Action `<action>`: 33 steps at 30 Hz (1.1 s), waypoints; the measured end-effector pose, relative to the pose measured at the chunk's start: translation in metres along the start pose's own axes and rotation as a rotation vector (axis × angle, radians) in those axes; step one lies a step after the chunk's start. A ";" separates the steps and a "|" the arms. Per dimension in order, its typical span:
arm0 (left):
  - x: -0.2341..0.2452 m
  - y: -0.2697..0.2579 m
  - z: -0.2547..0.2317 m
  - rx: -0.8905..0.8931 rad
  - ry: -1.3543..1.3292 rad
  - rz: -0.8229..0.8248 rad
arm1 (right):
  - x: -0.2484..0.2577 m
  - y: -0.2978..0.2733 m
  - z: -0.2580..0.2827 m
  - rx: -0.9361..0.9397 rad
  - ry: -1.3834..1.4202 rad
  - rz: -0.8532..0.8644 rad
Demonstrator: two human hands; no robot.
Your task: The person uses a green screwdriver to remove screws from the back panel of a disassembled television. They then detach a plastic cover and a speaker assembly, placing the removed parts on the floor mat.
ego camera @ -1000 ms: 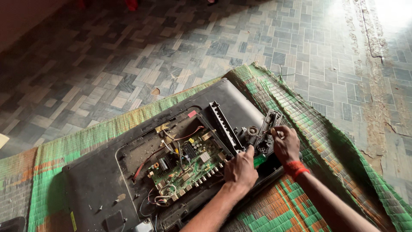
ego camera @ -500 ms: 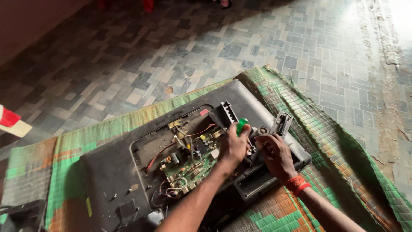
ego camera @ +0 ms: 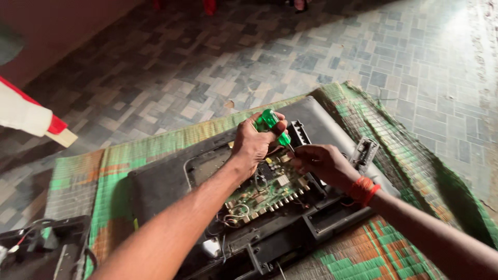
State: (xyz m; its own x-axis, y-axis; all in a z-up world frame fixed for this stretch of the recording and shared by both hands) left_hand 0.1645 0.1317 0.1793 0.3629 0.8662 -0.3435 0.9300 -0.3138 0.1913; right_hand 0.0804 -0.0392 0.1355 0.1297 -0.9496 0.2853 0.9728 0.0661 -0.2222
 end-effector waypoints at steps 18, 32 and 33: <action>0.104 -0.067 -0.105 -0.067 0.359 -0.146 | -0.091 0.013 0.076 0.436 -0.654 0.289; 0.177 -0.076 -0.134 -0.061 0.278 -0.358 | -0.087 0.049 0.096 0.213 -0.881 0.237; 0.180 -0.077 -0.135 -0.056 0.266 -0.356 | -0.067 0.051 0.081 0.190 -0.914 0.189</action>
State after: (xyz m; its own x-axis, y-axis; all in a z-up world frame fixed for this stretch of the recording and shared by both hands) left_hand 0.1499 0.3642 0.2265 -0.0134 0.9886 -0.1502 0.9872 0.0370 0.1554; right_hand 0.1373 0.0531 0.1808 0.3103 -0.3165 0.8964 0.9247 0.3193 -0.2074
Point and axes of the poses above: each hand's wrist, its own y-axis towards the middle knuckle, its own x-axis out of the back of the hand, z = x × y, the point moved 5 cm from there along y, towards the middle knuckle, and after that the axes turned 11 degrees about -x, right-handed, at the moved point
